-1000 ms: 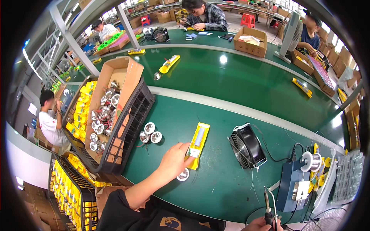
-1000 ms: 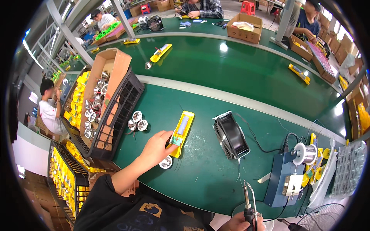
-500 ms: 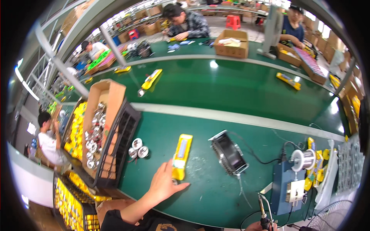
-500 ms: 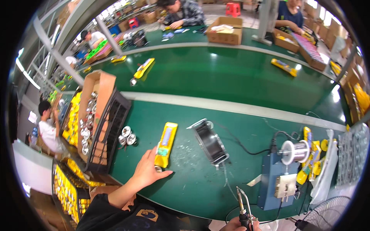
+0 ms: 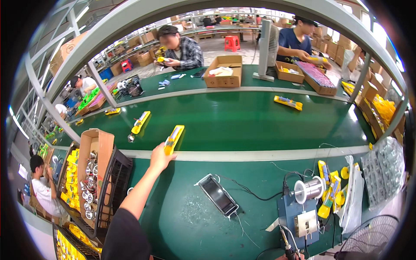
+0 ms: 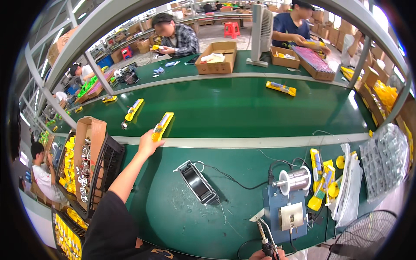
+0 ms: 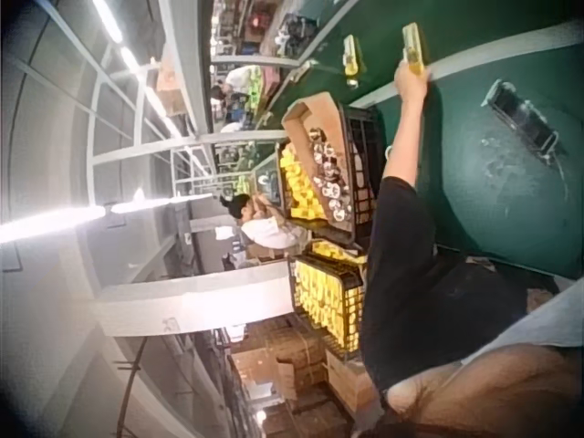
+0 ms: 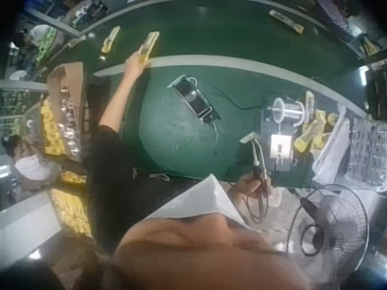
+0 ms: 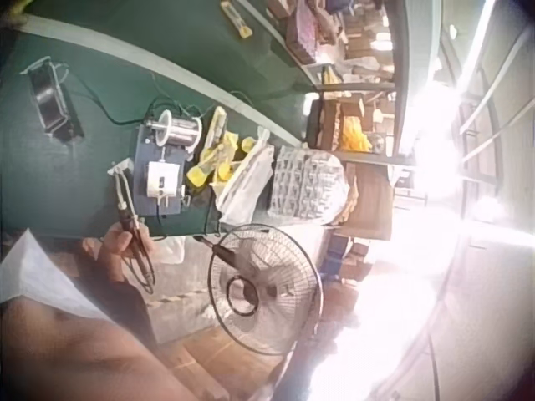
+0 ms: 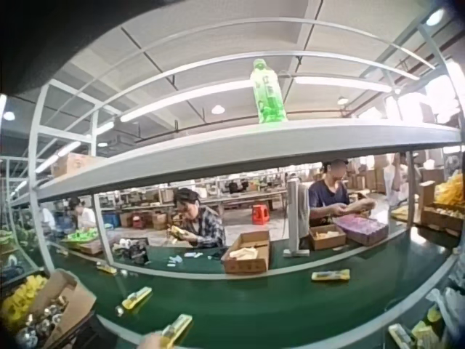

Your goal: The person solders wires to circuit boards in flashlight housings using a soldering iron and places the assembled parts onto a conveyor belt. The person removes metal reflectors from plastic packaging, sets them into a container, and solders additional flashlight assemblies.

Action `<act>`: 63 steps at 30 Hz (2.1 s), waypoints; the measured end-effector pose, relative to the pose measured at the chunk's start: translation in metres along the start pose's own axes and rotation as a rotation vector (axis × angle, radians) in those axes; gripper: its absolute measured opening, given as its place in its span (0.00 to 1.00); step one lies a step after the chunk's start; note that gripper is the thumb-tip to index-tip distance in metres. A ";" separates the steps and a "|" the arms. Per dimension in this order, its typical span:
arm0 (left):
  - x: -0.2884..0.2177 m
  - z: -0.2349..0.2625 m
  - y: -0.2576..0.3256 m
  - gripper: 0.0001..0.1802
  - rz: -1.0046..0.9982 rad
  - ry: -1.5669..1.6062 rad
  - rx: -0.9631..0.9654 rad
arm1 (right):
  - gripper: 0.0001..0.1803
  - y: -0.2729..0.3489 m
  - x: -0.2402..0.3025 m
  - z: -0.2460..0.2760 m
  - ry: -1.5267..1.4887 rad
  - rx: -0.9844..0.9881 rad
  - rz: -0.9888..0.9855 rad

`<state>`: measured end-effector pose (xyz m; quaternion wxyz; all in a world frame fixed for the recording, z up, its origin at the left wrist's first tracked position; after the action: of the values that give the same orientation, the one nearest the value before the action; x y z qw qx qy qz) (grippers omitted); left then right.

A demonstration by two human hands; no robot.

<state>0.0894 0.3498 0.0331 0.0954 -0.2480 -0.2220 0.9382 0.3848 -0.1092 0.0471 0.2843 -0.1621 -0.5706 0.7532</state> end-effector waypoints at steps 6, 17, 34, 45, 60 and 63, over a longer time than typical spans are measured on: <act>0.004 -0.064 -0.075 0.34 0.101 -0.008 -0.084 | 0.14 0.002 -0.018 0.000 -0.365 -0.213 -0.418; -0.108 -0.037 -0.014 0.36 -0.228 0.189 0.005 | 0.12 -0.036 0.004 -0.013 -0.273 -0.210 -0.056; -0.395 -0.206 -0.043 0.26 -0.964 -0.092 0.653 | 0.16 0.115 -0.142 -0.012 -0.297 -0.542 -0.769; -0.482 -0.323 -0.068 0.25 -0.751 -0.170 0.529 | 0.16 -0.112 0.042 -0.511 -0.140 0.808 -0.792; -0.329 -0.118 -0.045 0.12 -1.315 0.220 0.442 | 0.15 0.022 -0.057 -0.117 -0.403 0.109 -0.560; -0.253 -0.044 -0.016 0.10 -1.223 0.175 0.445 | 0.15 0.036 -0.084 -0.065 -0.412 -0.022 -0.534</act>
<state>0.3304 0.3074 0.1131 0.6781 -0.1270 -0.1151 0.7147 0.4788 -0.1170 -0.0136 0.3486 0.1457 -0.6466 0.6627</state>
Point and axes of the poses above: each hand's wrist, its own y-axis away from the middle knuckle, its own z-axis out of the back of the hand, x = y × z, the point moved 6 cm from there along -y, towards the middle knuckle, and after that the axes turned 12 degrees about -x, right-handed, at the moved point
